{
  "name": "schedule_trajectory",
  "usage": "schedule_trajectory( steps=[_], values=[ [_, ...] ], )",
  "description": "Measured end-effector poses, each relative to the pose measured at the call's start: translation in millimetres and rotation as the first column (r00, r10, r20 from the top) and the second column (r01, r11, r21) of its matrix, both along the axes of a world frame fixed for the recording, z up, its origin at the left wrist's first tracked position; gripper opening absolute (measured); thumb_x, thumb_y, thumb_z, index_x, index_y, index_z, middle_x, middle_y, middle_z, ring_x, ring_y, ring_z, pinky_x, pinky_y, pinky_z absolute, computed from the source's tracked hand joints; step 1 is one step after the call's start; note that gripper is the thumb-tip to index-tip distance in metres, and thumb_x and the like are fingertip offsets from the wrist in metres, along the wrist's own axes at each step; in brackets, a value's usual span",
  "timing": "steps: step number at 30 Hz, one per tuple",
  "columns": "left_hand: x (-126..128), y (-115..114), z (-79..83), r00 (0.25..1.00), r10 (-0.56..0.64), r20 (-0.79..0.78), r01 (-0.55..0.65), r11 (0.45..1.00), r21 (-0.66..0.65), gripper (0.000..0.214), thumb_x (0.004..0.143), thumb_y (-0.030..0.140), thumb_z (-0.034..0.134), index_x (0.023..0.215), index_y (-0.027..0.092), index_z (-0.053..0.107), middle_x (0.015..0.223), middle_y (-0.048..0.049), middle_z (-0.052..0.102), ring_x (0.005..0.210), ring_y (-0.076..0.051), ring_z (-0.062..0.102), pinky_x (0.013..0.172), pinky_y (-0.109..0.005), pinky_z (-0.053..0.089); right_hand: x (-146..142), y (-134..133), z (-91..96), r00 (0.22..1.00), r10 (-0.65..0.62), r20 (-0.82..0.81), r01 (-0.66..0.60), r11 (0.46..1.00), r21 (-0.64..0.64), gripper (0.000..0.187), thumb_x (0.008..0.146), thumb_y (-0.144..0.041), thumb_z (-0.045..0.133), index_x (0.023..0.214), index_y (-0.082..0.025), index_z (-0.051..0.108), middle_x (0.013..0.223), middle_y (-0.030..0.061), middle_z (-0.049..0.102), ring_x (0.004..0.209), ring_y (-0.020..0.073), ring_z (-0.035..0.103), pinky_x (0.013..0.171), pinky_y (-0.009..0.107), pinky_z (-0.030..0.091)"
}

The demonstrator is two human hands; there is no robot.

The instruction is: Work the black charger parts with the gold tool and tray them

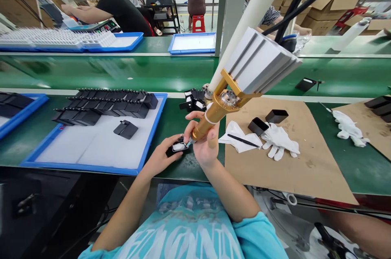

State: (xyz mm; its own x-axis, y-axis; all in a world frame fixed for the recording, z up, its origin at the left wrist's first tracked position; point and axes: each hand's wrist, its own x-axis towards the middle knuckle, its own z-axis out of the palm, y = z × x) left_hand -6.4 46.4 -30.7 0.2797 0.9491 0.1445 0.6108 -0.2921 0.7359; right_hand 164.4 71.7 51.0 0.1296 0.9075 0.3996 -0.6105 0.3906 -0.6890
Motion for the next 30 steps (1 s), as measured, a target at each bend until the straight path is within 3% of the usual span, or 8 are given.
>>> schedule_trajectory(
  steps=[3, 7, 9, 11, 15, 17, 22, 30],
  values=[
    [-1.1, -6.4, -4.2, 0.994, 0.106, 0.014, -0.106, 0.993, 0.053, 0.066, 0.086, 0.030, 0.062, 0.146, 0.029, 0.034, 0.141, -0.0112, 0.045, 0.122, -0.025, 0.052, 0.094, -0.037, 0.051, 8.6, 3.2, -2.2, 0.999, -0.036, -0.008, 0.036, 0.999, -0.005, 0.034, 0.084, -0.061, 0.045, 0.096, -0.029, 0.045, 0.096, -0.0009, 0.058, 0.045, 0.0079, 0.051, 0.041, 0.025, 0.032],
    [24.7, -10.0, -10.4, 0.913, 0.401, -0.073, -0.385, 0.906, 0.176, 0.088, 0.070, 0.051, 0.078, 0.141, 0.021, 0.035, 0.125, -0.0148, 0.047, 0.114, -0.031, 0.054, 0.090, -0.046, 0.051, 18.5, 8.2, -5.2, 0.993, -0.112, 0.030, 0.113, 0.993, -0.033, 0.036, 0.084, -0.063, 0.045, 0.096, -0.029, 0.046, 0.094, -0.0011, 0.058, 0.044, 0.0079, 0.050, 0.041, 0.026, 0.033],
    [34.2, -5.8, -13.4, 0.888, 0.454, -0.080, -0.430, 0.878, 0.208, 0.083, 0.071, 0.049, 0.078, 0.137, 0.020, 0.037, 0.112, -0.0116, 0.050, 0.105, -0.029, 0.056, 0.088, -0.046, 0.051, 22.4, 10.4, -6.7, 0.989, -0.142, 0.047, 0.144, 0.989, -0.034, 0.037, 0.083, -0.064, 0.044, 0.099, -0.030, 0.047, 0.093, -0.0010, 0.058, 0.043, 0.0082, 0.049, 0.040, 0.026, 0.033],
    [33.6, -1.2, -15.3, 0.906, 0.420, -0.046, -0.401, 0.889, 0.223, 0.076, 0.075, 0.043, 0.076, 0.136, 0.021, 0.037, 0.109, -0.0095, 0.051, 0.103, -0.027, 0.057, 0.088, -0.044, 0.052, 25.6, 11.7, -8.1, 0.987, -0.153, 0.056, 0.155, 0.987, -0.035, 0.037, 0.083, -0.063, 0.045, 0.101, -0.031, 0.047, 0.093, -0.0011, 0.058, 0.043, 0.0083, 0.049, 0.040, 0.026, 0.032],
    [9.4, -0.4, -16.0, 0.970, 0.220, 0.101, -0.235, 0.953, 0.189, 0.068, 0.085, 0.031, 0.065, 0.143, 0.026, 0.029, 0.139, -0.0136, 0.042, 0.127, -0.026, 0.049, 0.098, -0.041, 0.052, 30.4, 12.0, -11.0, 0.988, -0.146, 0.058, 0.148, 0.988, -0.043, 0.034, 0.084, -0.062, 0.044, 0.096, -0.030, 0.048, 0.095, -0.0010, 0.058, 0.045, 0.0080, 0.050, 0.041, 0.026, 0.034],
    [-2.3, -1.9, -15.4, 0.980, 0.173, 0.100, -0.185, 0.974, 0.127, 0.068, 0.088, 0.031, 0.062, 0.146, 0.028, 0.027, 0.146, -0.0122, 0.039, 0.134, -0.025, 0.044, 0.103, -0.041, 0.050, 32.0, 11.9, -12.4, 0.988, -0.147, 0.055, 0.149, 0.988, -0.038, 0.035, 0.084, -0.062, 0.044, 0.096, -0.030, 0.048, 0.094, -0.0009, 0.058, 0.045, 0.0080, 0.049, 0.041, 0.026, 0.035],
    [-7.6, 5.4, -14.1, 0.985, 0.171, -0.027, -0.168, 0.982, 0.088, 0.077, 0.085, 0.036, 0.067, 0.150, 0.029, 0.025, 0.147, -0.0106, 0.043, 0.132, -0.026, 0.048, 0.106, -0.041, 0.048, 33.5, 11.9, -14.7, 0.990, -0.138, 0.029, 0.139, 0.990, -0.014, 0.034, 0.086, -0.059, 0.044, 0.103, -0.030, 0.050, 0.094, -0.0004, 0.059, 0.045, 0.0085, 0.051, 0.040, 0.025, 0.033],
    [-0.8, 17.8, -8.8, 0.966, 0.200, -0.166, -0.165, 0.964, 0.207, 0.057, 0.086, 0.031, 0.065, 0.138, 0.026, 0.044, 0.138, -0.0094, 0.051, 0.129, -0.024, 0.051, 0.108, -0.038, 0.045, 33.6, 11.4, -16.6, 0.991, -0.136, 0.008, 0.136, 0.991, -0.009, 0.032, 0.086, -0.057, 0.047, 0.104, -0.030, 0.051, 0.093, -0.0008, 0.061, 0.045, 0.0088, 0.052, 0.042, 0.026, 0.037]
  ],
)
